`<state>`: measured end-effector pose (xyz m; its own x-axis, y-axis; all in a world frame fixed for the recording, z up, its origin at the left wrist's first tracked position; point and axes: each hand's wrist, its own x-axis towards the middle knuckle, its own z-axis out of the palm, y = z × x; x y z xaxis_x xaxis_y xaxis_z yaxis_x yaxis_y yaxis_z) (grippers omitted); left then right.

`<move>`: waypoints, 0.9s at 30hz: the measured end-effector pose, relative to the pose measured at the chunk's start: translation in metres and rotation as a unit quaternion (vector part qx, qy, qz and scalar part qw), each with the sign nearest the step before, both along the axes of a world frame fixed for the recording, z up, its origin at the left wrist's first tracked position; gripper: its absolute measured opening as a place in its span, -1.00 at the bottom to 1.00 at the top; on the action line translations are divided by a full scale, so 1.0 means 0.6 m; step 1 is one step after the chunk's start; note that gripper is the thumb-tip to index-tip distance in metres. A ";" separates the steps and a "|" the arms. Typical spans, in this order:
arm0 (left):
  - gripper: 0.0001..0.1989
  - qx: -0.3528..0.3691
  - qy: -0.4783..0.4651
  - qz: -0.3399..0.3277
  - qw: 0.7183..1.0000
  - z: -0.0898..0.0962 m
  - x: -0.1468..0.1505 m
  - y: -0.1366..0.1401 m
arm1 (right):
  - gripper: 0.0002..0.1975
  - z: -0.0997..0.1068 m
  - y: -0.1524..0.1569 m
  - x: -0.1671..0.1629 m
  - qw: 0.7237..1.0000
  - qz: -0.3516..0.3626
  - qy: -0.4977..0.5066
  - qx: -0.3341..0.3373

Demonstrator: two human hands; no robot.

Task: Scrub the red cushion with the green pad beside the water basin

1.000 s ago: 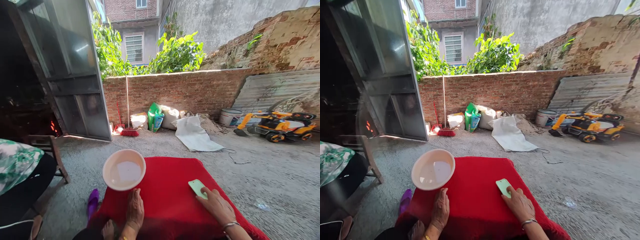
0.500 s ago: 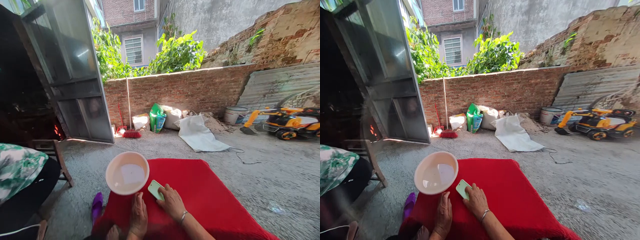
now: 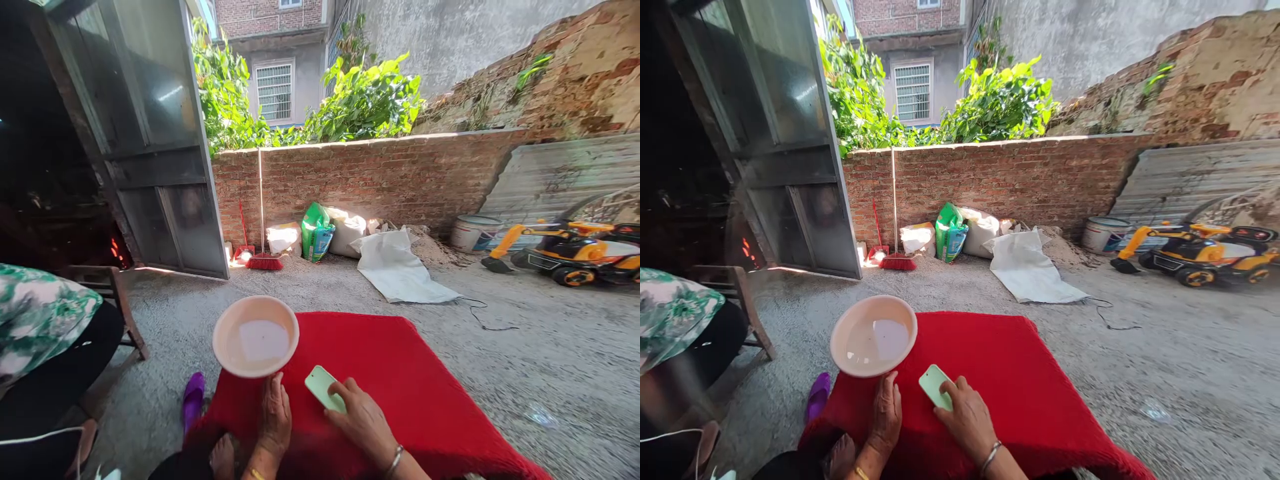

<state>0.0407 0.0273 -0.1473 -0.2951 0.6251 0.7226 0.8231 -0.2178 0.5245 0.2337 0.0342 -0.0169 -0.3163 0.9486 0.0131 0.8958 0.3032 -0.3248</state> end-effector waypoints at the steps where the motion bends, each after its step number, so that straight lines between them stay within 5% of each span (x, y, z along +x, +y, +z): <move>1: -0.66 -0.002 0.000 -0.001 1.000 0.001 -0.001 -0.001 | -0.73 -0.004 -0.010 -0.023 1.000 0.021 -0.005 -0.006; 4: -0.66 0.003 0.011 0.005 1.000 0.004 -0.003 -0.002 | -0.69 -0.011 -0.020 -0.053 0.998 0.048 -0.027 -0.017; 7: -0.67 0.012 0.032 0.014 0.999 0.004 -0.003 0.000 | -0.71 -0.005 -0.003 -0.015 0.999 0.012 -0.043 -0.004; 15: -0.69 0.048 0.055 0.025 0.997 -0.002 -0.001 0.006 | -0.72 -0.002 0.039 0.275 0.968 -0.250 0.013 -0.009; 18: -0.69 0.034 0.055 0.026 0.998 0.002 -0.002 0.004 | -0.69 0.000 0.032 0.342 0.948 -0.316 0.030 0.001; 21: -0.69 0.034 0.065 0.028 0.997 0.009 -0.005 0.001 | -0.68 0.008 0.020 0.306 0.949 -0.314 0.032 0.015; 27: -0.69 0.024 0.107 0.027 0.994 0.006 -0.020 -0.001 | -0.77 -0.007 0.020 0.065 0.993 -0.103 0.041 0.035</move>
<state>0.0288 0.0264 -0.1438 -0.1631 0.5759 0.8011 0.9258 -0.1913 0.3260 0.2725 0.0464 -0.0210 -0.1106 0.9890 0.0983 0.9124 0.1403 -0.3844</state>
